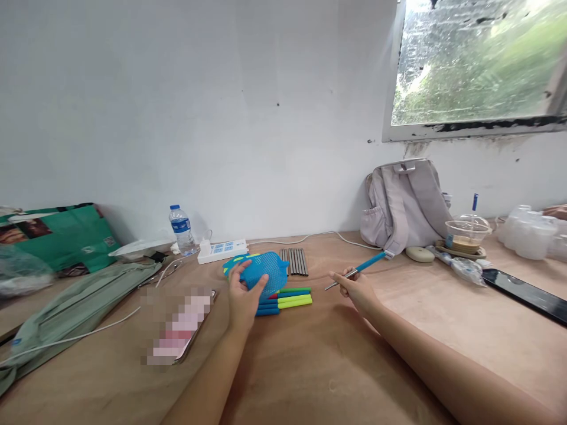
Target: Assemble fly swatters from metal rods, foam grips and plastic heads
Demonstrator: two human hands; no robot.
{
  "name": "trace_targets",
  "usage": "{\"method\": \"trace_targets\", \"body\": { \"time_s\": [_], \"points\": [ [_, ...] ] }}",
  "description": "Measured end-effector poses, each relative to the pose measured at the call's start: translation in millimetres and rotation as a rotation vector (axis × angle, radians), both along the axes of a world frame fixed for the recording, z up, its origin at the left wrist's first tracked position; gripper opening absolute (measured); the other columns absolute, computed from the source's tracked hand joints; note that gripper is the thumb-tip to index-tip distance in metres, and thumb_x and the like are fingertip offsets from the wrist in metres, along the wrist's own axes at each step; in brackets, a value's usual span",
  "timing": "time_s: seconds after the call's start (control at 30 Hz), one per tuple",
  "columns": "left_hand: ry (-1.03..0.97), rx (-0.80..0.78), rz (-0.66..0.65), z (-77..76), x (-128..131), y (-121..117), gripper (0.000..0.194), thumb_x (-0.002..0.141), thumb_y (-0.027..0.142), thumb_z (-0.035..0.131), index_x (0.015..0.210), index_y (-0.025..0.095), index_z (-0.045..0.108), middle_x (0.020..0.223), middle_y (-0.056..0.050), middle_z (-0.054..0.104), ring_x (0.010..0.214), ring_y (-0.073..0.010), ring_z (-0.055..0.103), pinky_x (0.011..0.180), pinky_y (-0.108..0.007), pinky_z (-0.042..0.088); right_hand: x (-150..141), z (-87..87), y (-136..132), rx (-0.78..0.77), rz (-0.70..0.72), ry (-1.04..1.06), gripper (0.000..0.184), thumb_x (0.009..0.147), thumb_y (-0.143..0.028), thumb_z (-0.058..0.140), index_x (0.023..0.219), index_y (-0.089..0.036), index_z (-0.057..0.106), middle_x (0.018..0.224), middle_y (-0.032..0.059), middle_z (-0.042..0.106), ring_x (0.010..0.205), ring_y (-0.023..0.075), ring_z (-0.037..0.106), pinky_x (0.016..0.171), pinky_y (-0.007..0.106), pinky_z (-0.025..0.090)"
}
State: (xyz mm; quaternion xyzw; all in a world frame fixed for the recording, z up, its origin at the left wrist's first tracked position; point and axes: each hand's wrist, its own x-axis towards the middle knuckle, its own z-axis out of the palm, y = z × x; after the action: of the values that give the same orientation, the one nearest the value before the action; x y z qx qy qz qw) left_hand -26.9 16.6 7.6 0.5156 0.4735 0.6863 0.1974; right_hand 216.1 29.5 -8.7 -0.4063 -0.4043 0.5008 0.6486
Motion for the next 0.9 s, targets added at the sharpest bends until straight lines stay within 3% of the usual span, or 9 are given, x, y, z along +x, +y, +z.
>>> {"method": "trace_targets", "body": {
  "time_s": [0.17,0.33,0.67,0.9],
  "points": [
    [-0.238,-0.196,-0.300,-6.6,27.8,-8.6,0.058,0.055,0.030,0.074,0.106,0.020,0.049,0.106,-0.006,0.056,0.096,-0.0209,0.055,0.077,-0.032,0.048,-5.3,11.4,-14.3,0.109,0.203,0.160,0.033,0.063,-0.045,0.067,0.056,-0.018,0.048,0.054,-0.0020,0.055,0.047,0.0111,0.052,0.047,0.023,0.041],
    [-0.255,-0.347,-0.508,-4.9,32.7,-15.2,0.059,0.054,0.025,0.075,0.105,0.020,0.047,0.098,-0.005,0.058,0.084,-0.0197,0.058,0.067,-0.032,0.051,-2.5,15.0,-24.5,0.177,0.305,0.235,0.048,0.075,-0.058,0.041,0.055,-0.018,0.057,0.064,0.0028,0.057,0.053,0.0147,0.055,0.054,0.028,0.045],
    [-0.328,-0.360,-0.552,-3.2,32.2,-17.0,0.060,0.052,0.023,0.076,0.104,0.019,0.046,0.089,-0.003,0.061,0.077,-0.0179,0.061,0.064,-0.030,0.051,-2.7,12.4,-23.8,0.198,0.213,0.203,0.047,0.076,-0.055,0.039,0.051,-0.019,0.056,0.060,0.0015,0.054,0.049,0.0140,0.052,0.049,0.029,0.045],
    [-0.296,-0.372,-0.528,-2.9,31.9,-17.5,0.059,0.051,0.024,0.077,0.101,0.019,0.047,0.089,-0.004,0.061,0.078,-0.0187,0.060,0.064,-0.031,0.052,-5.1,10.5,-22.4,0.209,0.205,0.215,0.035,0.074,-0.042,0.044,0.051,-0.018,0.055,0.058,0.0014,0.052,0.048,0.0144,0.052,0.047,0.029,0.044]
  ]
}}
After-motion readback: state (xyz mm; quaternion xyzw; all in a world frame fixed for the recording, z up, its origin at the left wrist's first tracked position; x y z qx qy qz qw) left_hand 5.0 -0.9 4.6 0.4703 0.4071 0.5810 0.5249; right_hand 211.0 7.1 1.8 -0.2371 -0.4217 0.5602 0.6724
